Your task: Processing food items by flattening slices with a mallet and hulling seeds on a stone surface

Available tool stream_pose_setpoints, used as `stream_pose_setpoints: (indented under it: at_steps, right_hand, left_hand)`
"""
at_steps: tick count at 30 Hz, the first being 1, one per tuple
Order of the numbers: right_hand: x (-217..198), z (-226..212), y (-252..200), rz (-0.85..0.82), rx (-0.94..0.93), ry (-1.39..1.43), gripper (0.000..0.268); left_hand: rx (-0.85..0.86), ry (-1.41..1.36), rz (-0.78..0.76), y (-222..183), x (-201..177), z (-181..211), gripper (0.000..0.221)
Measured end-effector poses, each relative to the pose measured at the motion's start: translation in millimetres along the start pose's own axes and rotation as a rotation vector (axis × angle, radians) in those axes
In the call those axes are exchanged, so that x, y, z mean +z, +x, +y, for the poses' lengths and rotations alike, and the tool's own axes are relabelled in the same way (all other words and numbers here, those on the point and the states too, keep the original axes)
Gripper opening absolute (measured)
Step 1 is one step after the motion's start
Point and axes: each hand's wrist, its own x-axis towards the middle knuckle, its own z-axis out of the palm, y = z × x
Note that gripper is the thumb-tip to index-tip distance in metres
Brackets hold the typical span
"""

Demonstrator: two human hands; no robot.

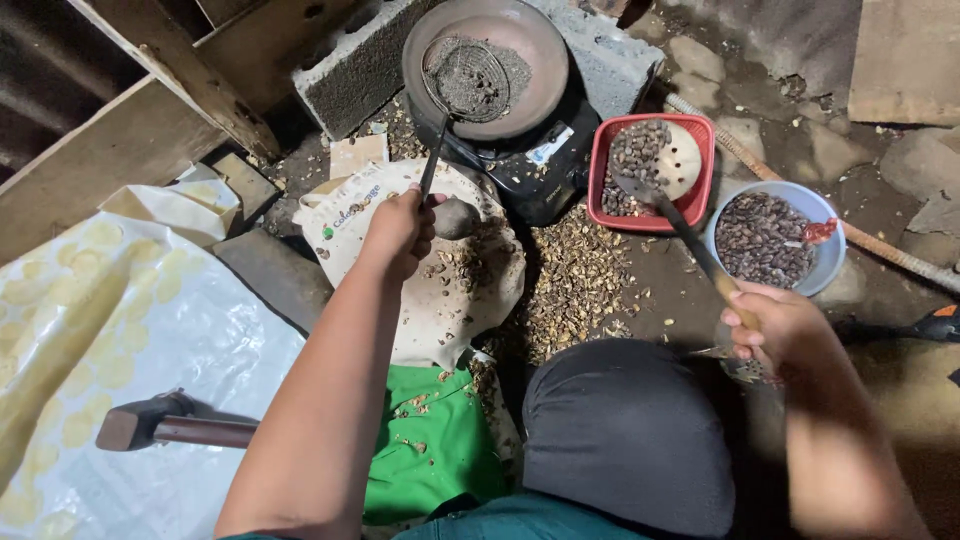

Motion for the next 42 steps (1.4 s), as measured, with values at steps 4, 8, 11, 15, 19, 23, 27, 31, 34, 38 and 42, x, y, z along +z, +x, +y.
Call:
stream_pose_setpoints:
  at_steps: [4, 8, 11, 15, 19, 23, 27, 31, 34, 38, 42]
  right_hand:
    - [23, -42, -12, 0.108, -0.088, -0.237, 0.049]
    - [69, -92, -20, 0.136, -0.081, -0.247, 0.046]
    - [91, -117, 3, 0.04, -0.156, -0.404, 0.04]
    - [143, -151, 32, 0.009, -0.233, -0.468, 0.03]
    - [157, -130, 155, 0.014, -0.307, -0.497, 0.044]
    - [218, -132, 133, 0.011, -0.396, -0.712, 0.043]
    - [231, -130, 163, 0.235, -0.43, -1.237, 0.047]
    - [220, -134, 189, 0.23, -0.47, -1.284, 0.052]
    - [235, -157, 134, -0.107, -0.196, -0.694, 0.054]
    - [240, -147, 143, -0.193, -0.124, -0.456, 0.056]
    - [246, -138, 116, -0.002, -0.407, -0.732, 0.053]
  left_hand:
    - [0.022, -0.037, -0.024, -1, -8, -3, 0.045]
    - [0.042, 0.001, -0.011, -23, -4, 8, 0.045]
    - [0.05, -0.031, -0.043, -40, -5, 19, 0.045]
    - [0.097, -0.035, -0.06, -61, -4, 36, 0.043]
    - [0.142, 0.022, -0.067, -90, 5, 58, 0.042]
    - [0.148, 0.038, -0.05, -102, 10, 70, 0.04]
    - [0.147, 0.014, -0.058, -105, 9, 73, 0.04]
    - [0.15, 0.022, -0.082, -104, 5, 75, 0.041]
    - [0.136, 0.016, -0.076, -104, 2, 76, 0.04]
    - [0.144, 0.002, -0.074, -105, -1, 75, 0.041]
    - [0.145, -0.022, -0.066, -107, -6, 76, 0.04]
